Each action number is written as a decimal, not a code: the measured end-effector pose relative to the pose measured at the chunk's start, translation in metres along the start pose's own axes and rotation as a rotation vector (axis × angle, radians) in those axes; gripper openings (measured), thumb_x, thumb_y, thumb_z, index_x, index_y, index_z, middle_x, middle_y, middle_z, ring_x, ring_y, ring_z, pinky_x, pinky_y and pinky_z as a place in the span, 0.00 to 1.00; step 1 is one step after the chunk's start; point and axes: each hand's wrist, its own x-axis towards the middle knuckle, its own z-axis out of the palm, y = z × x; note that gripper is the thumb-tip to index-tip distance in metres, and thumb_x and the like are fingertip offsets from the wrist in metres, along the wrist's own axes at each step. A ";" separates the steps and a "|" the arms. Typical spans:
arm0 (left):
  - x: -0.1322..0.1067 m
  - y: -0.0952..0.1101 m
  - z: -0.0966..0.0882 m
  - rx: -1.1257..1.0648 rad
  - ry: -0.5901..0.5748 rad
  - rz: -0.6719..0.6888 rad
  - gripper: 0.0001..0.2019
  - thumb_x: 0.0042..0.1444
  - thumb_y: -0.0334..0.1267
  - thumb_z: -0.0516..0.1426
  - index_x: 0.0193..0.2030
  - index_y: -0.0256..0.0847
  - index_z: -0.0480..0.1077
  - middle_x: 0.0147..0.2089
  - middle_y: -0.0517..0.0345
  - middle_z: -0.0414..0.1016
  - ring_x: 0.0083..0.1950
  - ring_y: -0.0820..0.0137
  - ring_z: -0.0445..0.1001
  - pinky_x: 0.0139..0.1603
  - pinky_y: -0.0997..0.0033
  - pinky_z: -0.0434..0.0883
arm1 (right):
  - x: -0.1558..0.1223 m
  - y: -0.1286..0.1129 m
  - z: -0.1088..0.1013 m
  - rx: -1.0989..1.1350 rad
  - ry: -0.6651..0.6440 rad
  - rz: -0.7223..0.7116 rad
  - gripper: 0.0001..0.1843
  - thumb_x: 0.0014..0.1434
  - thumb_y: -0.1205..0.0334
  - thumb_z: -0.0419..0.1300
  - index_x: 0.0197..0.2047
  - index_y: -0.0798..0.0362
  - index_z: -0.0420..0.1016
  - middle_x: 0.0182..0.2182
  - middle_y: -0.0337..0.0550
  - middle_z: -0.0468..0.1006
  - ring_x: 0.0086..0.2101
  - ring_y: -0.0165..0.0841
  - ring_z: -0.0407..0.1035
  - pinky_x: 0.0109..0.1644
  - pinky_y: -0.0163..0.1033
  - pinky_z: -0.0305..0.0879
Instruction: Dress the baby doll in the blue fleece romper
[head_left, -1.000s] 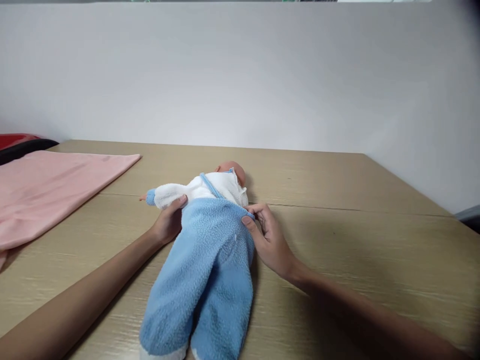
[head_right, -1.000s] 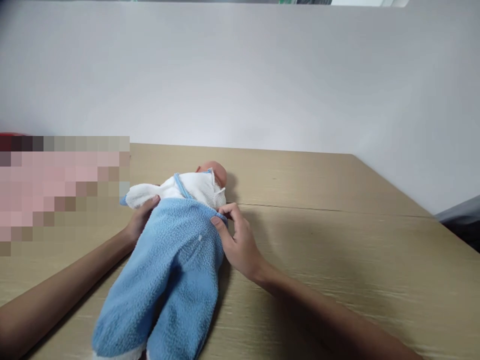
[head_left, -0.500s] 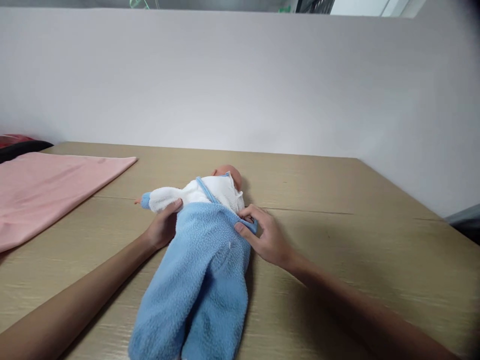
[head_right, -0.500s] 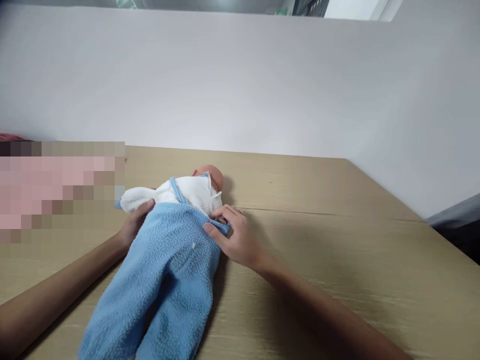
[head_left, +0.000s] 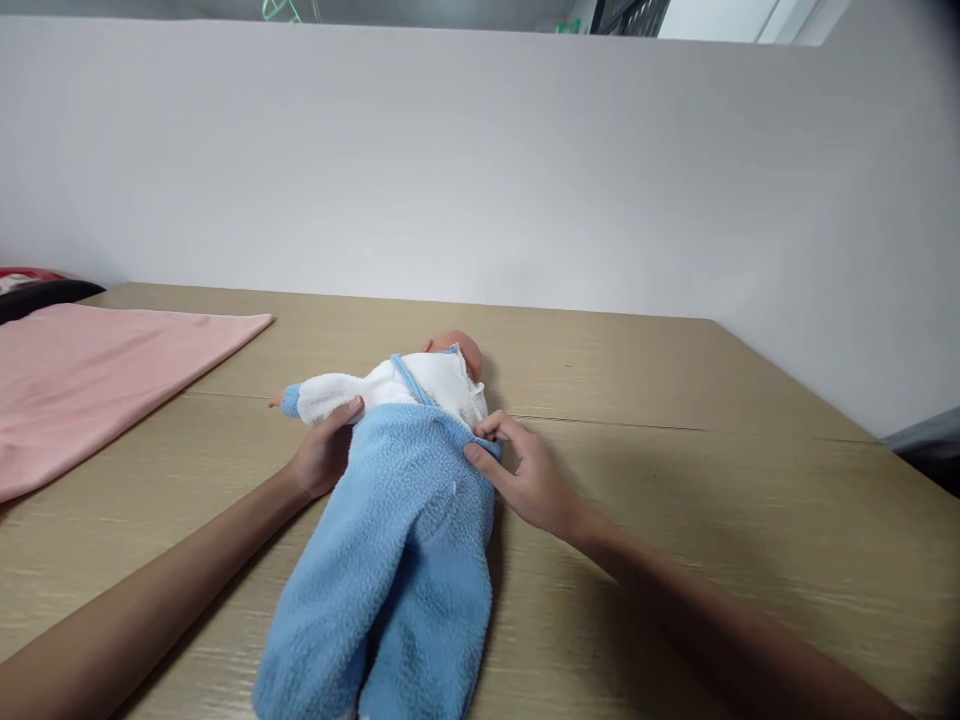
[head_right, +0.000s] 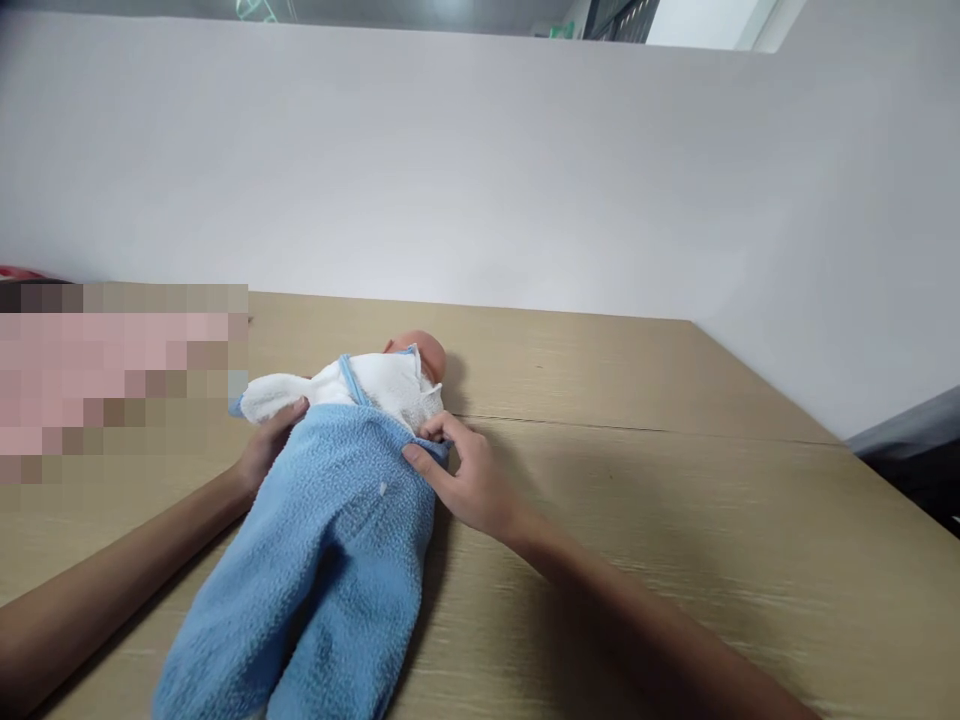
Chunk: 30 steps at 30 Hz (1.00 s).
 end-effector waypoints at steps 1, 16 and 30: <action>0.000 0.000 0.001 0.023 0.010 0.000 0.13 0.53 0.44 0.75 0.44 0.46 0.84 0.40 0.56 0.90 0.49 0.52 0.88 0.53 0.60 0.84 | -0.001 -0.001 0.000 -0.052 0.041 -0.033 0.10 0.73 0.51 0.63 0.43 0.46 0.71 0.40 0.39 0.75 0.43 0.38 0.71 0.52 0.46 0.65; -0.005 0.002 0.012 0.019 -0.052 0.014 0.17 0.47 0.47 0.78 0.37 0.44 0.81 0.29 0.61 0.86 0.42 0.56 0.88 0.48 0.65 0.83 | 0.059 -0.066 0.022 -0.196 0.064 -0.168 0.11 0.66 0.49 0.71 0.43 0.45 0.80 0.48 0.43 0.82 0.60 0.46 0.68 0.70 0.57 0.61; -0.005 0.003 0.016 0.027 -0.088 0.016 0.20 0.48 0.48 0.77 0.45 0.45 0.82 0.44 0.56 0.90 0.59 0.46 0.85 0.63 0.53 0.81 | 0.066 -0.071 0.007 0.063 -0.265 0.004 0.17 0.65 0.43 0.71 0.48 0.45 0.79 0.51 0.42 0.78 0.56 0.43 0.72 0.66 0.52 0.67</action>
